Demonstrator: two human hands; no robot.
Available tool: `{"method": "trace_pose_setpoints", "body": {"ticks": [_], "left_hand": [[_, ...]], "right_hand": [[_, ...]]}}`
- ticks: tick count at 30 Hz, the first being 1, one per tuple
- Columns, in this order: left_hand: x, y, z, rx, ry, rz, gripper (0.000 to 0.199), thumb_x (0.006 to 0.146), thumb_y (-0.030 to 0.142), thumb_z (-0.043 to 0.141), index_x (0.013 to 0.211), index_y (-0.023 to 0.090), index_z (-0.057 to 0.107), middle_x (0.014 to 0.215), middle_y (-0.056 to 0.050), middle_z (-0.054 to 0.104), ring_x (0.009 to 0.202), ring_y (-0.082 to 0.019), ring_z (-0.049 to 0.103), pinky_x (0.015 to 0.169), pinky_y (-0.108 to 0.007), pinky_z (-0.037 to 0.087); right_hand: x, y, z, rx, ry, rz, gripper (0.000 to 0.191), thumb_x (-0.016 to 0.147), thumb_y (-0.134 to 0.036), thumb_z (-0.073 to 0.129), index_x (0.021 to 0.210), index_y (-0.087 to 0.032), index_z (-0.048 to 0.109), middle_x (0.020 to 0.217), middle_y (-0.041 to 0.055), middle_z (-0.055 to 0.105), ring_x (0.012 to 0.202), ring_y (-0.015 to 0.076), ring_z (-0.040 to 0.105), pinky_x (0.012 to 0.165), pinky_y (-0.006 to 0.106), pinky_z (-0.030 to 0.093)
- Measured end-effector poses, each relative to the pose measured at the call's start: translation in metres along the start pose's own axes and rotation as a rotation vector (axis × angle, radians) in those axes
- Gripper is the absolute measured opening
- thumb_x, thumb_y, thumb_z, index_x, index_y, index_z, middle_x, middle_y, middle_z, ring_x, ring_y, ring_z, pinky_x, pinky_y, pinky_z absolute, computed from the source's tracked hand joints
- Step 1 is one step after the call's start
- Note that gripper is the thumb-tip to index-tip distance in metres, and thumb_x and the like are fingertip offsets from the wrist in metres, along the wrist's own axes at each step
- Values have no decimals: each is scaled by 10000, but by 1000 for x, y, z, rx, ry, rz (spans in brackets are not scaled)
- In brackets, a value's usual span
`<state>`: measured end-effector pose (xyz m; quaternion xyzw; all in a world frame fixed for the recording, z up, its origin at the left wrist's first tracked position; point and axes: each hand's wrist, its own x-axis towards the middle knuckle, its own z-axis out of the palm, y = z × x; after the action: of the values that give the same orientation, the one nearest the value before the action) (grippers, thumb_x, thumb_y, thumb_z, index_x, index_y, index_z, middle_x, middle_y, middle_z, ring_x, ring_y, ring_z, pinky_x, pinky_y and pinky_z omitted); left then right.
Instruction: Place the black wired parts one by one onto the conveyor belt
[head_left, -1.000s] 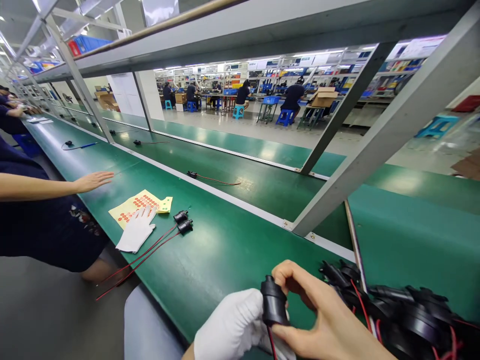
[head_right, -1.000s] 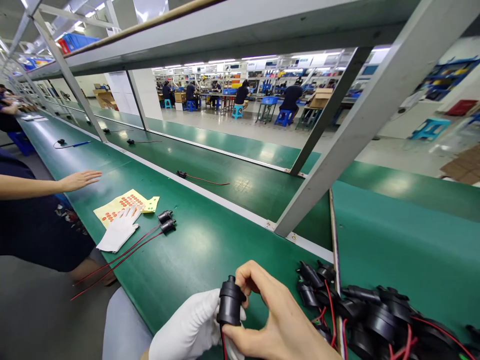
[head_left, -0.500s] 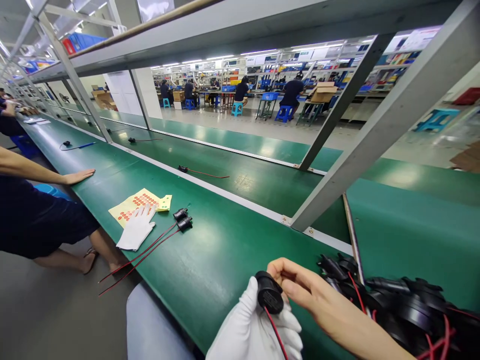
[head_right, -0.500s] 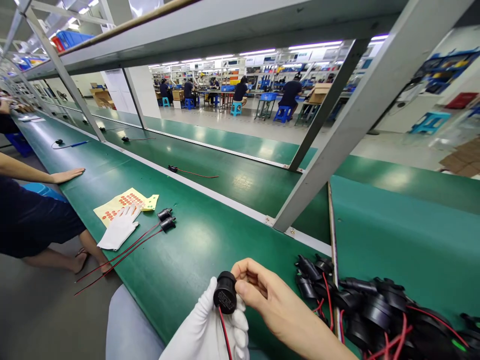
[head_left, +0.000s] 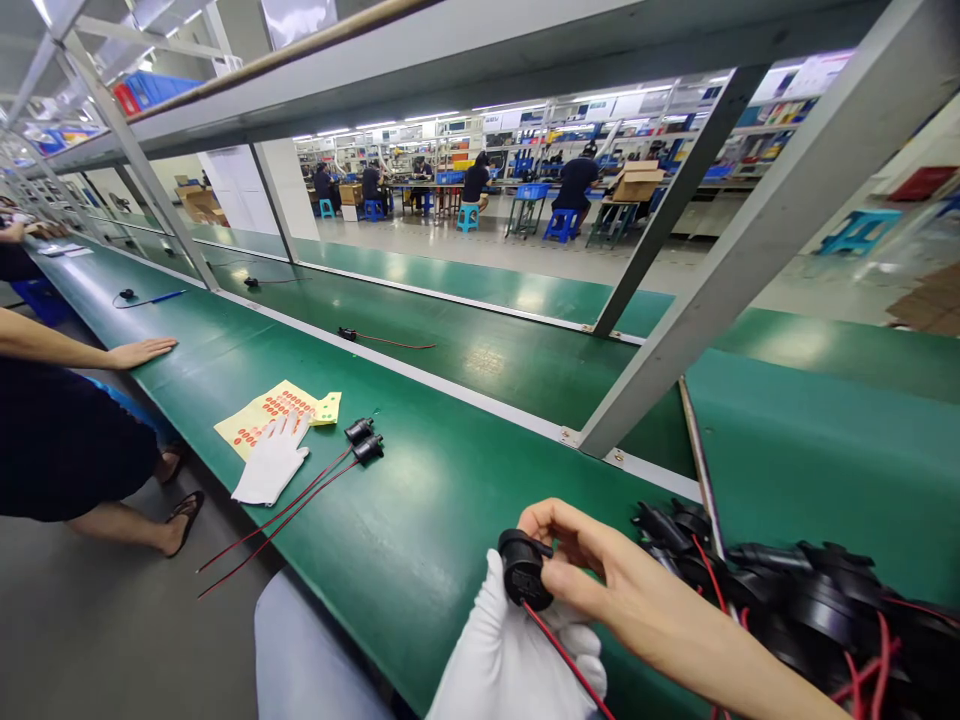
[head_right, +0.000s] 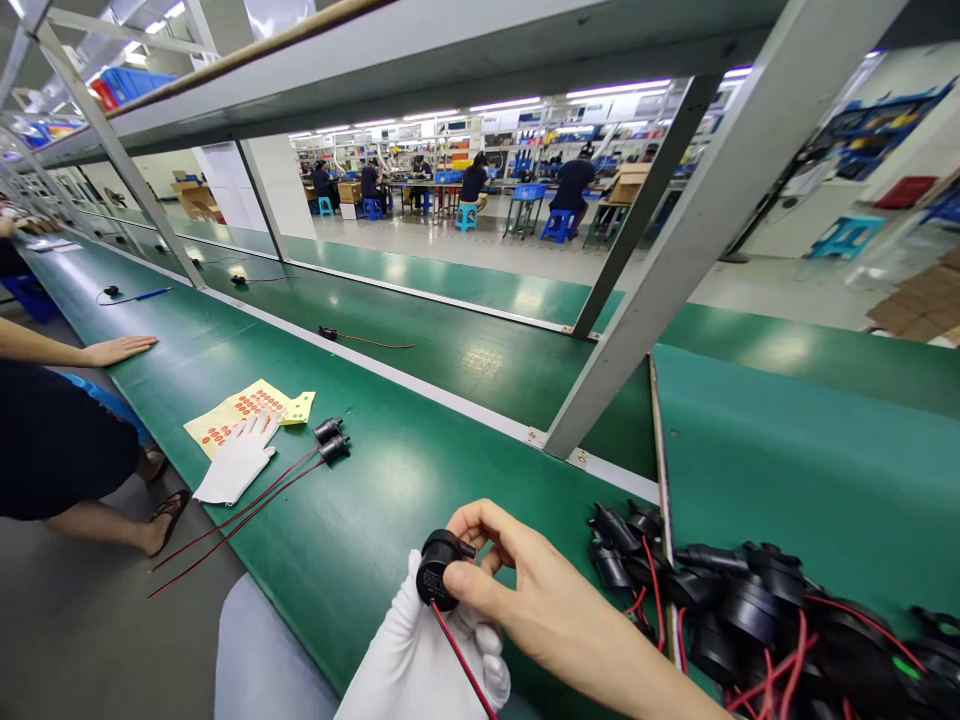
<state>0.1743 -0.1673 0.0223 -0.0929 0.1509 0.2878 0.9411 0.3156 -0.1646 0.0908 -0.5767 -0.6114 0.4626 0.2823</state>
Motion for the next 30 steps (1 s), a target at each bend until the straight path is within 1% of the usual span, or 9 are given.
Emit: {"method": "trace_pose_setpoints", "body": {"ticks": [2,4,7,9,13,20,23,26,30], "left_hand": [[-1,0,-1,40,-4,63,443,687,488,874,915,131,745,810,-15,706,717,-128,638,738,-257,460],[-3,3,0,210,-47,178,488,700,542,846,929,121,752,882,-58,716,804,-179,666,804,-303,480],[-9,16,1,707,-52,367,577,705,628,795,968,117,742,939,-118,731,857,-268,683,831,-392,496],[-13,26,0,1052,37,534,506,707,555,824,999,151,737,990,-113,739,905,-280,676,862,-400,492],[-17,38,-5,1422,131,842,306,751,352,831,1028,241,760,1070,-55,747,1022,-257,658,942,-347,471],[-20,33,-2,1598,48,903,255,817,293,787,1071,292,766,1086,-40,763,1017,-239,680,930,-326,494],[-20,26,-6,1605,128,996,300,810,282,794,1109,300,769,1099,-53,773,1029,-258,680,950,-347,485],[-19,18,-15,1619,205,1234,430,743,326,852,1159,298,747,1086,-66,775,976,-265,685,918,-352,500],[-16,12,-24,1830,180,1505,517,822,420,756,1305,290,624,1116,-75,745,891,-245,678,821,-371,541]], "right_hand": [[-1,3,3,-74,54,-52,129,828,-280,618,935,-228,569,888,-1,603,835,184,587,746,281,492],[-1,9,5,-177,164,-216,253,743,-148,659,947,-241,543,914,-9,600,860,179,599,777,271,503],[-3,22,3,-294,227,-574,493,703,-59,671,1119,-270,510,1016,2,606,913,171,624,818,252,530],[-6,28,-1,-328,183,-666,621,738,-81,695,1278,-285,466,1151,37,606,1040,187,636,900,257,545],[-14,32,-5,-346,205,-574,633,804,-164,731,1351,-300,445,1228,59,605,1141,200,632,962,257,552],[-17,26,3,-235,169,-585,663,788,-98,735,1345,-337,464,1152,32,626,1049,176,657,913,229,552],[-14,34,4,-92,135,-549,553,815,-81,694,1269,-349,529,1100,15,628,1004,163,653,892,230,538],[-9,50,4,231,77,-427,309,877,-333,705,1164,-320,591,1053,23,605,965,186,636,836,256,543],[-2,66,7,507,-27,-264,474,807,-641,705,1105,-285,606,995,29,565,860,185,575,737,256,510]]}}
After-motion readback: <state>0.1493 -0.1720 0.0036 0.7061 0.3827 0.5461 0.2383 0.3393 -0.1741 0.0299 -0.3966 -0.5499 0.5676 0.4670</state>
